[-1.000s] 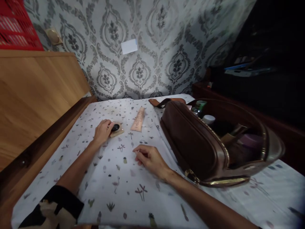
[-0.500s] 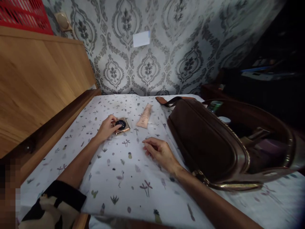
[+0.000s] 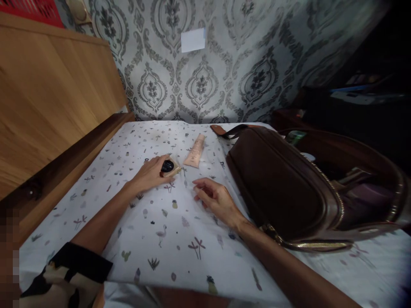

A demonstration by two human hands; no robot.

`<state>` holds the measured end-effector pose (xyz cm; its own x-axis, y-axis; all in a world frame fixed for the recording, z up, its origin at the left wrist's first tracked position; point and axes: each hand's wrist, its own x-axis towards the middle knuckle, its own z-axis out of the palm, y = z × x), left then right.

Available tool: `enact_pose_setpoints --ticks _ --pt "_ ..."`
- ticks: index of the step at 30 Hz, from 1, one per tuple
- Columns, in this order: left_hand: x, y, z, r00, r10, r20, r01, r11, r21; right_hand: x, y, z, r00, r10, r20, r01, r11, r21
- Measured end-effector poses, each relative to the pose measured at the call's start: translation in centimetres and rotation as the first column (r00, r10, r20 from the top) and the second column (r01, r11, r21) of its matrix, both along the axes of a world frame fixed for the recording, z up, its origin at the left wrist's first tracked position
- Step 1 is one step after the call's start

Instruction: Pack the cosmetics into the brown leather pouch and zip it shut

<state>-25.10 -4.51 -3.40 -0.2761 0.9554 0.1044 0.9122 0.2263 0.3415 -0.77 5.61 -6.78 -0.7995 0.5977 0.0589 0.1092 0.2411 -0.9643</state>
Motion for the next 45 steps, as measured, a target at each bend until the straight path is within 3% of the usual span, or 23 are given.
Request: enact_pose_setpoints --ticks 5,8,11,13,16,18,20,30,36,45 --pt "1.3 0.0 0.2 0.991 -0.129 -0.042 0.134 0.983 0.128 -0.2 0.1 0.0 0.998 -0.035 -0.054 0.030 0.995 -0.090" --pt "2.0 -0.1 0.7 0.973 -0.224 0.048 0.209 0.955 0.212 -0.4 0.2 -0.2 0.997 -0.056 -0.048 0.050 0.991 -0.123" --pt "2.5 -0.1 0.9 0.940 -0.266 0.212 0.197 0.934 0.298 -0.5 0.2 -0.6 0.997 -0.062 -0.053 0.056 0.991 -0.122" --pt "2.8 0.0 0.7 0.894 -0.270 0.359 0.167 0.941 0.293 -0.5 0.2 -0.7 0.997 -0.041 -0.061 0.033 0.992 -0.125" --pt "3.6 0.2 -0.1 0.765 -0.308 0.566 0.201 0.949 0.244 -0.4 0.2 -0.7 0.997 -0.025 -0.069 0.018 0.994 -0.107" --pt "4.2 0.3 -0.7 0.676 -0.362 0.642 0.259 0.932 0.253 -0.5 0.1 -0.7 0.998 -0.016 -0.068 0.011 0.998 -0.067" --pt "4.9 0.4 -1.3 0.639 -0.403 0.655 0.312 0.914 0.259 -0.5 0.0 -0.7 0.997 0.002 -0.072 -0.004 1.000 -0.023" --pt "7.3 0.3 -2.4 0.777 -0.490 0.396 0.380 0.866 0.325 0.3 -1.0 -0.5 0.995 0.016 -0.097 -0.002 0.989 0.148" --pt "6.6 0.4 -2.0 0.794 -0.474 0.380 0.365 0.872 0.325 -0.1 -1.3 -1.0 0.976 0.051 -0.213 -0.051 0.999 0.003" --pt "6.7 0.4 -2.2 0.779 -0.508 0.368 0.355 0.841 0.409 0.1 -1.2 -0.4 0.977 0.036 -0.210 -0.021 0.997 0.073"
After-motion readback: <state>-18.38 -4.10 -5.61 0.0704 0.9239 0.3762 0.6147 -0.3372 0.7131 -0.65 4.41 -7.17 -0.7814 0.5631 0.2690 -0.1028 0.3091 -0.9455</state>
